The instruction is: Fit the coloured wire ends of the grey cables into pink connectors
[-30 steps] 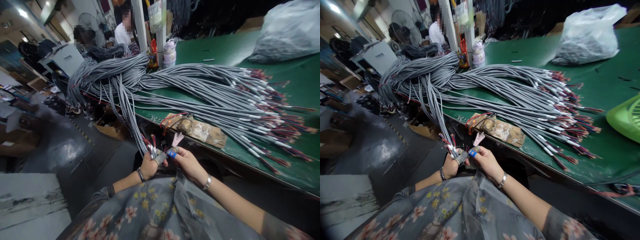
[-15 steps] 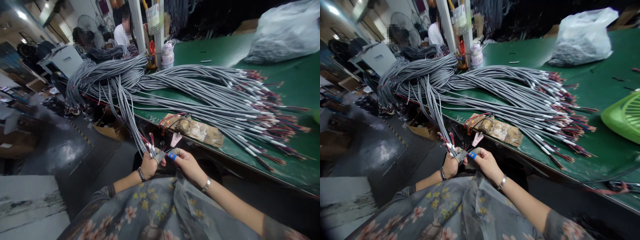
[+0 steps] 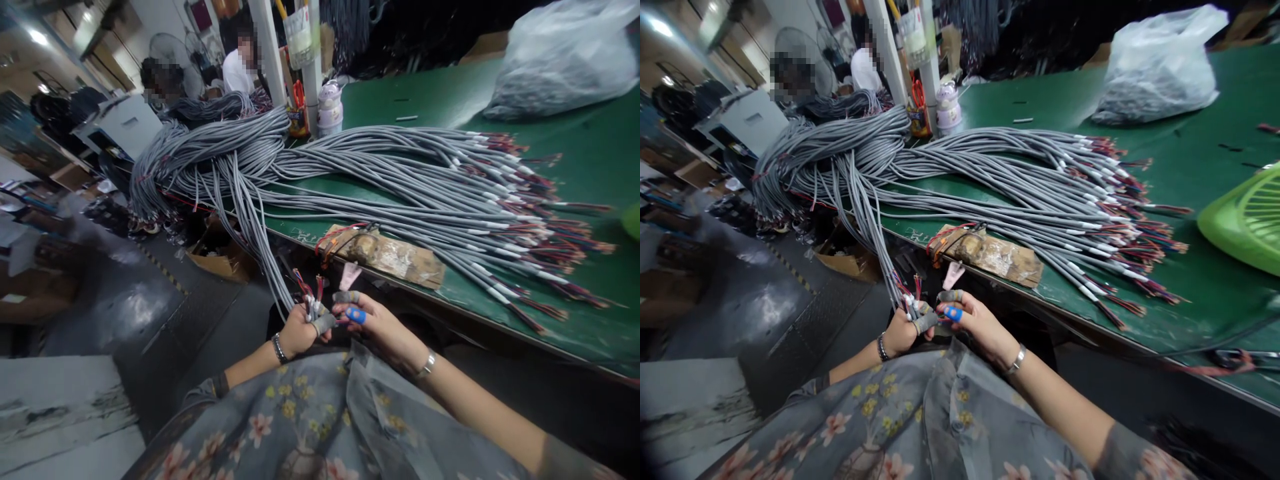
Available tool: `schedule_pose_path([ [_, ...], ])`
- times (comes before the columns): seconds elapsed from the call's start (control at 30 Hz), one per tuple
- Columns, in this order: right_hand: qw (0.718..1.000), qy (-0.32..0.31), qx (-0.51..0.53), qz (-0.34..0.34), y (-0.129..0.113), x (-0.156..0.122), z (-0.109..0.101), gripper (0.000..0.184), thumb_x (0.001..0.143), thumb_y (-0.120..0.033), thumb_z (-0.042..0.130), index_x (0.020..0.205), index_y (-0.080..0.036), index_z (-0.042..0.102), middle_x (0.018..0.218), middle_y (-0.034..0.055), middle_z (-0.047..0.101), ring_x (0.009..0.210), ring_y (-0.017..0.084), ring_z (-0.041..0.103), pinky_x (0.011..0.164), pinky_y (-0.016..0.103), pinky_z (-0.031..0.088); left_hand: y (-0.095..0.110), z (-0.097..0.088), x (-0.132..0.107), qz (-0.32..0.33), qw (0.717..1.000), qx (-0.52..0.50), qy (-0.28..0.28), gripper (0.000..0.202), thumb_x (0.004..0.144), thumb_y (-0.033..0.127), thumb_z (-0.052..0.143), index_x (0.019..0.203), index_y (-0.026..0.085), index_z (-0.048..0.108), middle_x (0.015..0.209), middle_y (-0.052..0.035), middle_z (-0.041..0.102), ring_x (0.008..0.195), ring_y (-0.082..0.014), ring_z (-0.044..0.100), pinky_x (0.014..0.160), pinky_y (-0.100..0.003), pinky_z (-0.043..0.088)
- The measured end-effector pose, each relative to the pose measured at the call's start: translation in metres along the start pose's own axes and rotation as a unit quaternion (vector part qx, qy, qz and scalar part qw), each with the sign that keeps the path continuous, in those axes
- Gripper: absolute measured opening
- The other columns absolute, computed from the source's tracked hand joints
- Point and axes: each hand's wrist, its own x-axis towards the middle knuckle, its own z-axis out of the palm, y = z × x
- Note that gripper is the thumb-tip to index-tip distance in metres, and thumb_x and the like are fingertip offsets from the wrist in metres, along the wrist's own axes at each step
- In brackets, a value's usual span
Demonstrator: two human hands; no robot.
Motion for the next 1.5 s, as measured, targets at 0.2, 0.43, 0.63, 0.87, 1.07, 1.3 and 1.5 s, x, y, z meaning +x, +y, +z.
schedule_pose_path([
  [0.2, 0.999, 0.020, -0.014, -0.025, 0.000, 0.005, 0.005, 0.045, 0.052, -0.042, 0.083, 0.084, -0.019, 0.060, 0.074, 0.0003, 0.066, 0.068, 0.015, 0.060, 0.068, 0.030, 0.046, 0.002, 0.003, 0.000, -0.011, 1.000, 0.017, -0.022, 0.050, 0.061, 0.058, 0.073, 0.045, 0.016, 0.051, 0.042, 0.0004, 0.051, 0.039, -0.0083, 0.047, 0.044, -0.022, 0.042],
  [0.43, 0.998, 0.057, 0.010, -0.020, 0.003, 0.006, 0.008, 0.046, 0.046, -0.040, 0.085, 0.077, -0.019, 0.057, 0.063, -0.0035, 0.062, 0.055, 0.011, 0.053, 0.057, 0.026, 0.041, 0.000, 0.006, -0.001, -0.019, 1.000, -0.006, 0.006, 0.050, 0.056, 0.060, 0.075, 0.047, 0.016, 0.053, 0.043, 0.0006, 0.053, 0.039, -0.0083, 0.047, 0.044, -0.022, 0.043],
  [0.63, 0.995, 0.090, 0.036, -0.023, 0.005, 0.008, 0.012, 0.047, 0.042, -0.038, 0.087, 0.071, -0.020, 0.054, 0.055, -0.0053, 0.059, 0.049, 0.010, 0.048, 0.052, 0.025, 0.038, -0.002, 0.008, -0.001, -0.009, 0.999, -0.007, 0.047, 0.048, 0.059, 0.060, 0.072, 0.050, 0.016, 0.056, 0.046, -0.0002, 0.055, 0.043, -0.0097, 0.051, 0.046, -0.023, 0.045],
  [0.87, 0.996, 0.067, 0.057, -0.017, 0.003, 0.005, 0.011, 0.044, 0.049, -0.041, 0.085, 0.078, -0.020, 0.061, 0.070, -0.0004, 0.067, 0.059, 0.012, 0.056, 0.058, 0.026, 0.043, -0.002, 0.005, -0.002, 0.008, 0.998, -0.007, 0.056, 0.047, 0.065, 0.059, 0.069, 0.051, 0.016, 0.055, 0.045, -0.0007, 0.054, 0.043, -0.0100, 0.050, 0.047, -0.023, 0.045],
  [1.07, 0.992, 0.065, 0.105, -0.023, 0.009, 0.005, -0.008, 0.043, 0.061, -0.058, 0.074, 0.080, -0.021, 0.064, 0.085, 0.0061, 0.070, 0.069, 0.016, 0.062, 0.064, 0.029, 0.049, -0.004, 0.002, -0.003, 0.019, 0.997, -0.054, 0.059, 0.045, 0.065, 0.055, 0.070, 0.052, 0.015, 0.055, 0.044, 0.0000, 0.054, 0.041, -0.0092, 0.049, 0.045, -0.023, 0.043],
  [1.3, 0.993, 0.052, 0.100, 0.019, -0.002, 0.027, -0.014, 0.042, 0.077, -0.060, 0.059, 0.071, -0.019, 0.065, 0.074, 0.0062, 0.068, 0.058, 0.012, 0.057, 0.055, 0.024, 0.048, 0.004, 0.005, 0.005, -0.007, 0.994, -0.108, 0.029, 0.042, 0.059, 0.052, 0.074, 0.051, 0.015, 0.056, 0.042, 0.0000, 0.053, 0.037, -0.0082, 0.044, 0.040, -0.022, 0.038],
  [1.5, 0.991, 0.008, 0.133, -0.020, -0.013, 0.038, -0.007, 0.037, 0.066, -0.054, 0.073, 0.073, -0.020, 0.066, 0.066, -0.0002, 0.064, 0.054, 0.009, 0.053, 0.050, 0.021, 0.044, 0.015, 0.009, 0.015, -0.026, 0.992, -0.124, 0.014, 0.041, 0.054, 0.049, 0.074, 0.048, 0.015, 0.053, 0.039, -0.0003, 0.052, 0.034, -0.0075, 0.043, 0.038, -0.021, 0.036],
])
